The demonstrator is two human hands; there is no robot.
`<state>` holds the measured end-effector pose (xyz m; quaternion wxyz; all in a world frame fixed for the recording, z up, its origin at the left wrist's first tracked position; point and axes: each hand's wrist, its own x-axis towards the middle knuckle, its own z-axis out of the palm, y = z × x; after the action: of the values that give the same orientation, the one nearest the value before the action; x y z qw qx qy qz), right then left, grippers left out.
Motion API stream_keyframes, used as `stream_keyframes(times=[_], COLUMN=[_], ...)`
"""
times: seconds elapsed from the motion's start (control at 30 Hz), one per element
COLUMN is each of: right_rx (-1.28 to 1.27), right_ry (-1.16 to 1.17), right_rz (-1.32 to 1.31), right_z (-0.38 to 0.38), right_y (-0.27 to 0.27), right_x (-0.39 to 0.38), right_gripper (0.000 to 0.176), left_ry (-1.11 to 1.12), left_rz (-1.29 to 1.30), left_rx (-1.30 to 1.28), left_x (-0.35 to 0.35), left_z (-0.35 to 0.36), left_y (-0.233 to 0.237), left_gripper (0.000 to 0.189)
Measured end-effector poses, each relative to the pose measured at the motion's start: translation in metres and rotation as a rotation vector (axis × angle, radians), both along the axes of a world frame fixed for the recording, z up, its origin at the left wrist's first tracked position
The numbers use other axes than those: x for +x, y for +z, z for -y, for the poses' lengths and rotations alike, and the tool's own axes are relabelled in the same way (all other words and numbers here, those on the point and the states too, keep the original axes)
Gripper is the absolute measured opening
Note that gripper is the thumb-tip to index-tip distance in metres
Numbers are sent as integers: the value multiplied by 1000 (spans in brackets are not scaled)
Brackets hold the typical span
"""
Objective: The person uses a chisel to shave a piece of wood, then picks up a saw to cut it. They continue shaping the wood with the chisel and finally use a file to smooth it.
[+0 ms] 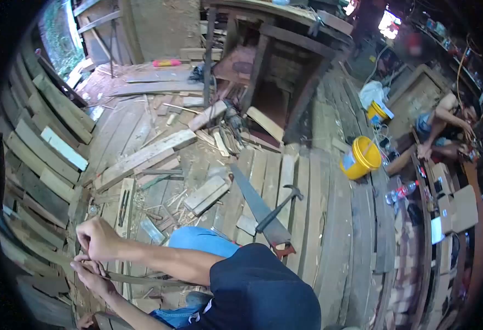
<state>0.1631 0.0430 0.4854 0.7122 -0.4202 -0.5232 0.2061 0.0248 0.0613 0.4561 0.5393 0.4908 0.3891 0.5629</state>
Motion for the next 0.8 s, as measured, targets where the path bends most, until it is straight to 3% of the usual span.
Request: stream_keyframes(times=[0.13, 0.27, 0.37, 0.4, 0.43, 0.53, 0.63, 0.77, 0.8], right_rx=[-90, -46, 40, 54, 73, 108, 89, 65, -7], right_ry=[93, 12, -65, -78, -117, -263, -234, -353, -289], right_rz=[-207, -234, -261, -249, -217, -96, -208, -181, -190], right_z=[7, 4, 7, 9, 11, 4, 9, 17, 17], right_y=[9, 9, 13, 14, 16, 7, 11, 13, 11], right_x=[4, 8, 15, 20, 25, 35, 48, 56, 58], right_gripper=[21, 15, 12, 14, 15, 16, 14, 15, 15], left_ry=[45, 7, -43, -12, 54, 140, 161, 268, 285], left_rz=[-47, -14, -232, -250, -409, -380, -343, -430, -364], left_rx=[-85, -115, 24, -90, 135, 137, 172, 68, -55], left_x=[4, 8, -8, -3, 21, 31, 28, 30, 3], left_z=[2, -3, -17, -7, 15, 20, 17, 9, -19], left_y=[-20, -39, -63, -53, -29, -29, -27, -28, -62], left_gripper=[45, 43, 47, 50, 64, 62, 62, 66, 51])
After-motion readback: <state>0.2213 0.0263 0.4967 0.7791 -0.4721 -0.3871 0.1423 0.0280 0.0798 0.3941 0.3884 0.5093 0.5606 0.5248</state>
